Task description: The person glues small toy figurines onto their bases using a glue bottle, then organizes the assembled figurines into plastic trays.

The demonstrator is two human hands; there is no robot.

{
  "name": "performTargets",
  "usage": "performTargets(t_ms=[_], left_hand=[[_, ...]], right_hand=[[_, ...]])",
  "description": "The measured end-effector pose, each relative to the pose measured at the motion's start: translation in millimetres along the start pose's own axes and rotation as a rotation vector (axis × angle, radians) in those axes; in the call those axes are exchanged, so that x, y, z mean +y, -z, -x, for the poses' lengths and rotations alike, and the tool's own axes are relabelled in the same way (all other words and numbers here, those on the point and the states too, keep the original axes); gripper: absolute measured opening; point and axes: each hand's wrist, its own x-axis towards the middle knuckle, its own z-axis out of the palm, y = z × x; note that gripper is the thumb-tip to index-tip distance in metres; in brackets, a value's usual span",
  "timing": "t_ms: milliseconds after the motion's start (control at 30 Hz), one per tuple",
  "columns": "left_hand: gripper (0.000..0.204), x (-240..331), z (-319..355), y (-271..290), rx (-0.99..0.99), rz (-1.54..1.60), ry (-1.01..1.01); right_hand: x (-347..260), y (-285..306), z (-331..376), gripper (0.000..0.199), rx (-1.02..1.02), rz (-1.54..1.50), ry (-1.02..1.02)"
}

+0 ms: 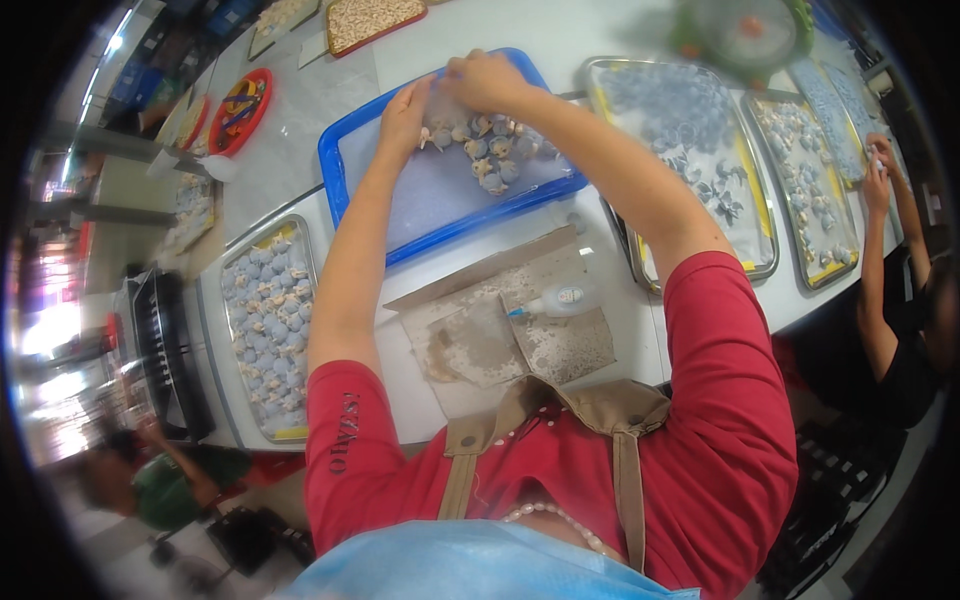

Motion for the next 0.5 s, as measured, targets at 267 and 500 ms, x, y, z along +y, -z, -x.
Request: performTargets(t_ms=[267, 500], left_hand=[[0.058, 37, 8, 53, -0.302, 0.274, 0.568], [0.044, 33, 55, 88, -0.223, -0.156, 0.380]], right_hand=[[-31, 42, 26, 0.031, -0.462, -0.733, -0.119], [0, 33, 52, 0.030, -0.303, -0.244, -0.061]])
